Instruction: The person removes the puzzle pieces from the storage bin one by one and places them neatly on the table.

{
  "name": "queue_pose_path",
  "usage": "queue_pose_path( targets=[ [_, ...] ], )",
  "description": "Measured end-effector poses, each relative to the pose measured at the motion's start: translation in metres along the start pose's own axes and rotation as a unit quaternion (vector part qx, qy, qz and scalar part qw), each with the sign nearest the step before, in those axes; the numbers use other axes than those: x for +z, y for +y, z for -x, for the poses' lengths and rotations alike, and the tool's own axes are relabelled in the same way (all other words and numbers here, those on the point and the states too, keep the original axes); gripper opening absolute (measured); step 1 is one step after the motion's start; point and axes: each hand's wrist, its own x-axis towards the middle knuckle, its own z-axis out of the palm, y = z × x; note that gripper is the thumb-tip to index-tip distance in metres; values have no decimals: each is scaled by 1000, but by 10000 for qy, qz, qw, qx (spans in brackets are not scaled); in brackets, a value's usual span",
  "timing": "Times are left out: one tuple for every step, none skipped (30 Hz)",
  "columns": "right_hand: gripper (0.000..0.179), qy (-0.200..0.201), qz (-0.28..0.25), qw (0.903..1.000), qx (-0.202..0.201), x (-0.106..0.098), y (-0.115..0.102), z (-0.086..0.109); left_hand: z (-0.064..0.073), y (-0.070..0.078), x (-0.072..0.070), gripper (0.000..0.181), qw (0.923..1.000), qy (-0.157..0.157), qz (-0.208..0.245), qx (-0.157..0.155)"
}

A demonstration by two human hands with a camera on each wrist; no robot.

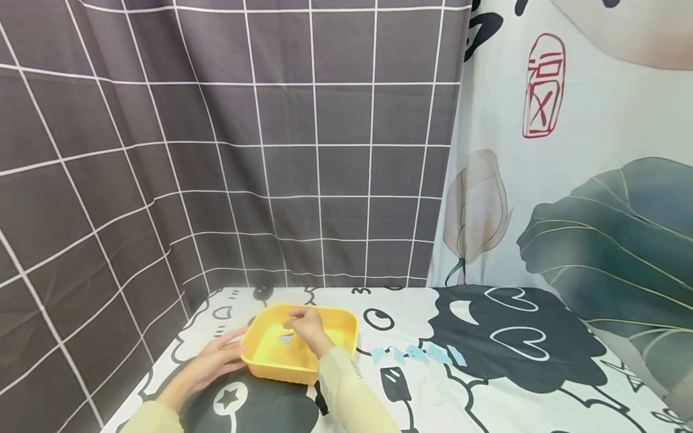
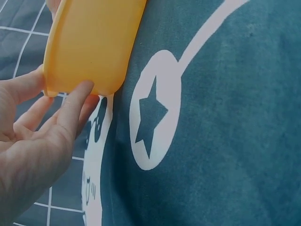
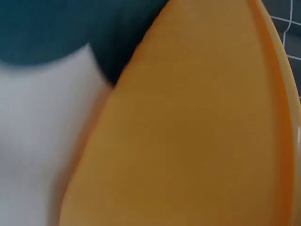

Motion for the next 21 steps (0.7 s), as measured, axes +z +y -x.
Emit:
queue_pose_path(
  targets=[
    [30, -4, 3, 10000, 42, 3, 1, -1, -1, -1, 0, 68, 10000, 0, 7, 5],
    [30, -12, 11, 10000, 87, 5, 1, -1, -1, -2, 0, 67, 10000, 11, 22, 4],
    [30, -21, 41, 10000, 86, 7, 2, -1, -2, -2, 0, 67, 10000, 8, 29, 19],
    [30, -16, 90, 9999, 72, 9, 3, -2, -2, -2, 0, 67, 10000, -2, 35, 39],
    [30, -9, 131, 9999, 45, 10, 3, -2, -3, -3, 0, 67, 10000, -4, 43, 46],
    [30, -1, 144, 9999, 70, 12, 4, -2, -3, -3, 0, 67, 10000, -5, 49, 45],
    [29, 5, 168, 9998, 97, 13, 5, -2, -2, -3, 0, 67, 10000, 20, 61, 27],
    [29, 22, 182, 9998, 128, 14, 5, -3, -2, -3, 1, 67, 10000, 29, 62, 11],
    [29, 35, 194, 9997, 163, 15, 6, -3, -2, -3, 1, 66, 10000, 39, 64, -11],
    [30, 60, 195, 9996, 184, 16, 7, -4, -2, -3, 2, 66, 10000, 56, 73, -37],
    [30, 75, 185, 9996, 196, 17, 9, -5, -2, -3, 2, 66, 9999, 68, 85, -55],
    [30, 100, 181, 9996, 216, 18, 11, -6, -2, -3, 3, 65, 9999, 67, 89, -68],
    [30, 131, 193, 9995, 210, 19, 13, -8, -2, -2, 3, 65, 9999, 62, 85, -68],
    [30, 150, 228, 9994, 192, 20, 16, -9, -2, -2, 3, 65, 9999, 38, 76, -67],
    [31, 162, 259, 9994, 177, 22, 19, -11, -2, -2, 4, 65, 9999, 32, 76, -70],
    [31, 175, 274, 9994, 147, 23, 22, -12, -3, -2, 4, 65, 9999, 24, 68, -70],
    [31, 182, 274, 9994, 137, 24, 24, -13, -3, -2, 3, 66, 10000, 26, 63, -65],
    [32, 187, 302, 9993, 120, 25, 26, -14, -3, -2, 3, 66, 10000, 40, 54, -64],
    [32, 178, 324, 9993, 112, 26, 27, -15, -4, -2, 3, 66, 10000, 61, 47, -60],
    [34, 149, 335, 9993, 101, 26, 28, -15, -4, -2, 3, 66, 9999, 92, 54, -55],
    [36, 113, 343, 9993, 102, 26, 29, -16, -3, -2, 3, 65, 9999, 113, 59, -50]
  ],
)
